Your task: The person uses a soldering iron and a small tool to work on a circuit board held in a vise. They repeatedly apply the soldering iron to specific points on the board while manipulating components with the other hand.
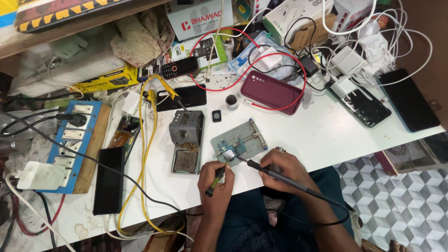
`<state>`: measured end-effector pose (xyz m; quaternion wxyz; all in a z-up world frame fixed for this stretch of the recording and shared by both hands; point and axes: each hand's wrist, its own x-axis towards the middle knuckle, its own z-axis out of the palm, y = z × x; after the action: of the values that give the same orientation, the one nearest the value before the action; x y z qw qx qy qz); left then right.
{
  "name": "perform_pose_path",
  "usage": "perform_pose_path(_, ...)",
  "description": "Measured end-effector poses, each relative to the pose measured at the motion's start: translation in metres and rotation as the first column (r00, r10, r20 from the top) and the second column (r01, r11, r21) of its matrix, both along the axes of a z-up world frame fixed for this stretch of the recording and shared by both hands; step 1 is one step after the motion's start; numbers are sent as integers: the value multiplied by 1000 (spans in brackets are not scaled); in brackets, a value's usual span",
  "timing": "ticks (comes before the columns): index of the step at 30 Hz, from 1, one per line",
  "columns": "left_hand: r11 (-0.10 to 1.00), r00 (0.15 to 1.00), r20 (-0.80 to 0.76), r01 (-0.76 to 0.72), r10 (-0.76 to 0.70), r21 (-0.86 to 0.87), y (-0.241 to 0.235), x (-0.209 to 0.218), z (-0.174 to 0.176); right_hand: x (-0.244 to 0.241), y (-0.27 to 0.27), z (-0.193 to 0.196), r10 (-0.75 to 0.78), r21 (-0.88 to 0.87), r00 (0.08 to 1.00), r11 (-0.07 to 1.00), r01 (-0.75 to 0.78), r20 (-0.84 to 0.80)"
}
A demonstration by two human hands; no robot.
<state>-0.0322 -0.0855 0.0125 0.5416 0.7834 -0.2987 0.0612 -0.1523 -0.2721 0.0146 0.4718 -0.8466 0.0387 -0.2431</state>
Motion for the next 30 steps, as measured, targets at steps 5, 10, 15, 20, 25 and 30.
perform_pose_path(5, 1000, 1000, 21, -10, 9, 22, -1, 0, -2, 0, -1, -4, -53, -47, 999, 997, 53, 0)
perform_pose_path(10, 1000, 1000, 27, 7, -8, 14, -1, 0, -3, -1, 1, -7, -215, 61, 976, 975, 214, 21)
perform_pose_path(15, 1000, 1000, 21, 16, -16, 10, -1, 0, -3, 2, -1, -8, -234, -36, 964, 970, 240, 128)
perform_pose_path(20, 1000, 999, 31, 14, -15, 10, -1, -1, -2, 3, -1, -7, -193, -30, 970, 979, 199, 145)
perform_pose_path(25, 1000, 1000, 18, 13, -14, 21, -1, 0, -1, 4, -1, -6, -198, -20, 974, 979, 201, 108)
perform_pose_path(30, 1000, 999, 45, 20, -21, 24, -1, 1, -2, 4, -1, -6, -207, -56, 972, 975, 214, 109)
